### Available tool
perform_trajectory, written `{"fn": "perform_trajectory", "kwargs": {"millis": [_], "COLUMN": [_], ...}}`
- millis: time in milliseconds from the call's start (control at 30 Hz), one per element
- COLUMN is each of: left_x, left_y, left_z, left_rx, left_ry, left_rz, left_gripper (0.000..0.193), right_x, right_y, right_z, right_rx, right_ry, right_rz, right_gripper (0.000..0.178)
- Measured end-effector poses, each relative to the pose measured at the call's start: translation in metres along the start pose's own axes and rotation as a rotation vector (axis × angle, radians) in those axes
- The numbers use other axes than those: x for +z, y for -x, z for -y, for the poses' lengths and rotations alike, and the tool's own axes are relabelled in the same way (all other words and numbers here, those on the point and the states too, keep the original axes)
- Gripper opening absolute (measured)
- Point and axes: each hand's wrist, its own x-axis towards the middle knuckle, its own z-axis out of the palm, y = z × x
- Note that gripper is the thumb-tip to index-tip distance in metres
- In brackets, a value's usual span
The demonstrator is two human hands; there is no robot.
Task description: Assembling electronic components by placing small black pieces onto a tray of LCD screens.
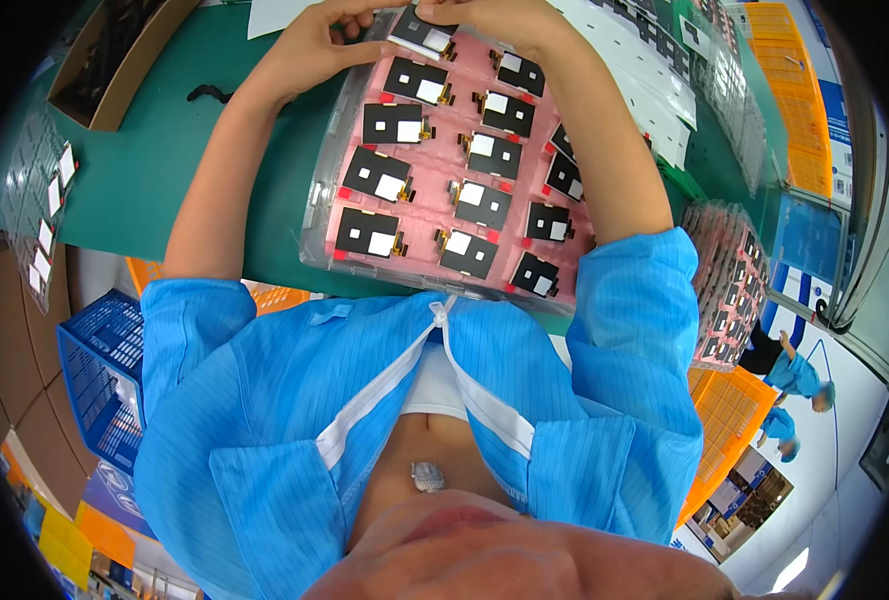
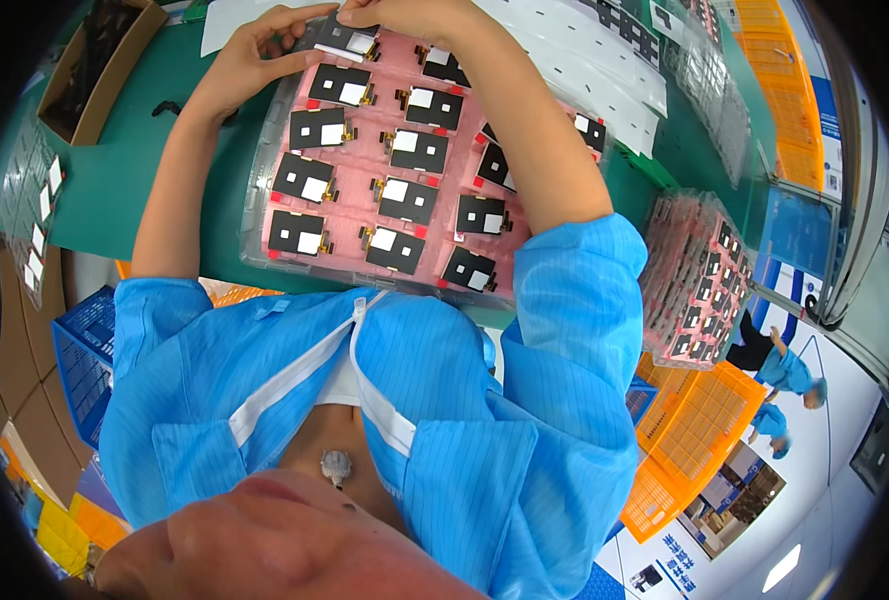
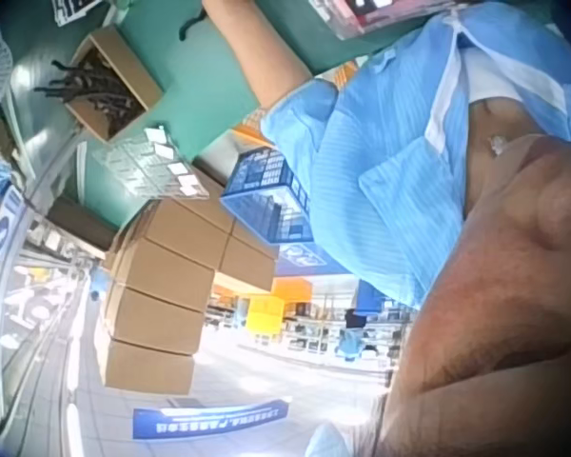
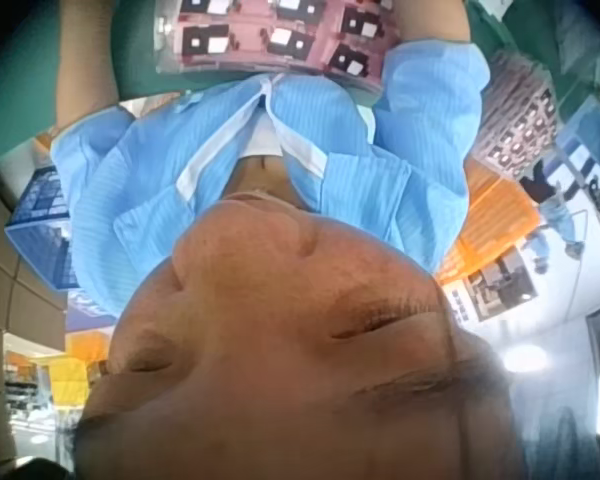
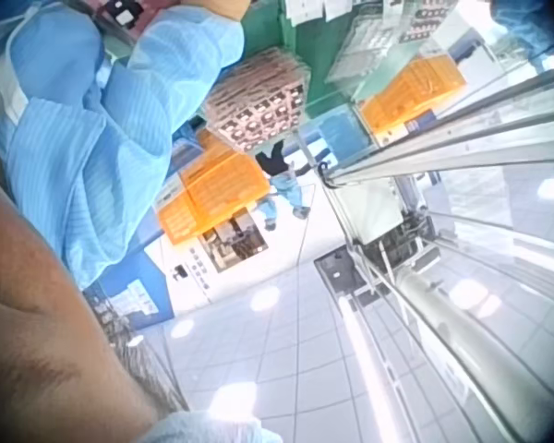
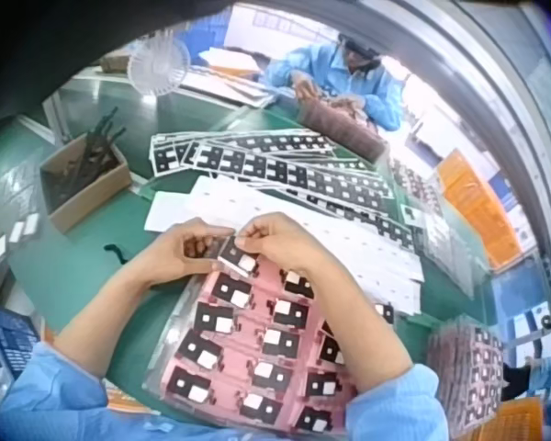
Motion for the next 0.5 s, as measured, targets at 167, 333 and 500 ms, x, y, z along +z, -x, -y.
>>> {"fn": "perform_trajectory", "kwargs": {"millis": [167,333,500], "left_x": [-0.001,0.002,0.003], "left_y": [0.0,0.001,0.0], "left_z": [0.004,0.004,0.001], "left_rx": [-0.004,-0.027,-0.036], "left_ry": [0.059,0.199,0.204], "left_rz": [0.049,0.047,0.051], "left_gripper": [0.044,0.04,0.039], "right_x": [0.001,0.003,0.004], "right_y": [0.002,0.001,0.006], "right_z": [0.009,0.007,0.016], "right_rx": [0.047,0.048,0.081], "right_ry": [0.035,0.021,0.077], "right_rz": [0.01,0.018,-0.017], "right_gripper": [0.011,0.012,0.013]}}
